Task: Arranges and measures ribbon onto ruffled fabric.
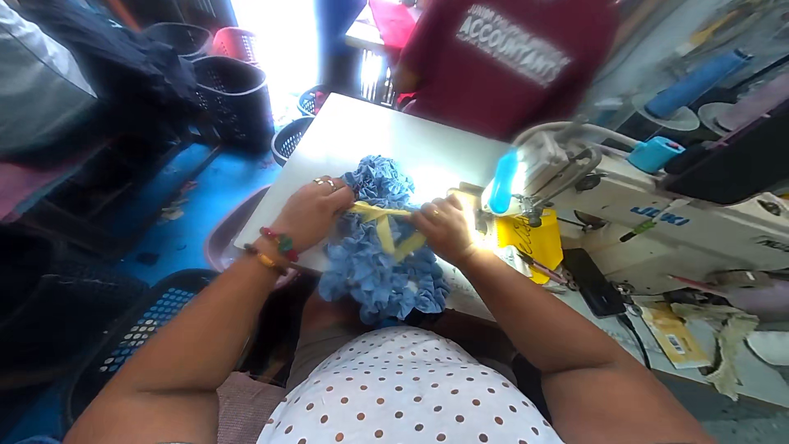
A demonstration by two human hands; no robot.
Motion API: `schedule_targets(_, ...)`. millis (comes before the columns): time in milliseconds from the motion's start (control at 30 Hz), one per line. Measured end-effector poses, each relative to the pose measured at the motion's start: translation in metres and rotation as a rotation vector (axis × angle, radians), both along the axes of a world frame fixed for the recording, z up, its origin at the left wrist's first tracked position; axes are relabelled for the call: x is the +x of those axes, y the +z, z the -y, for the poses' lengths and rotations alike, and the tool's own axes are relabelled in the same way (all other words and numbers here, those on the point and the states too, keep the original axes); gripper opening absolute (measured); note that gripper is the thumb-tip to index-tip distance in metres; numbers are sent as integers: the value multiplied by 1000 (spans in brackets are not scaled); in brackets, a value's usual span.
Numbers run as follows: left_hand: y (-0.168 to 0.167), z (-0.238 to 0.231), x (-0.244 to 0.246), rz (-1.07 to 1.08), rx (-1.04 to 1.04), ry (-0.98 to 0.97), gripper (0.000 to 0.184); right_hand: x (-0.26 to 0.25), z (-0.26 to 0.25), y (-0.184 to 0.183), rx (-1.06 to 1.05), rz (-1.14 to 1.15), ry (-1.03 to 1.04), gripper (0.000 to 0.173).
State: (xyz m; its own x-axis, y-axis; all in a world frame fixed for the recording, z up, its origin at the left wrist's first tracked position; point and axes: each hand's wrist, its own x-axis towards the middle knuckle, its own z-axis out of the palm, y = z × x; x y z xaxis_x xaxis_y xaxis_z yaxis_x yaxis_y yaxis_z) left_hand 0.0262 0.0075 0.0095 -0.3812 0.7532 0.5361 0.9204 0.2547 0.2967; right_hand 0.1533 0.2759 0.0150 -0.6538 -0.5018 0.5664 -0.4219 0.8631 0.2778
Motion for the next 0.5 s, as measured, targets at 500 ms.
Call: schedule_targets(500, -34, 42, 12, 366, -28, 326, 37, 85, 6, 52, -323, 790, -332, 35)
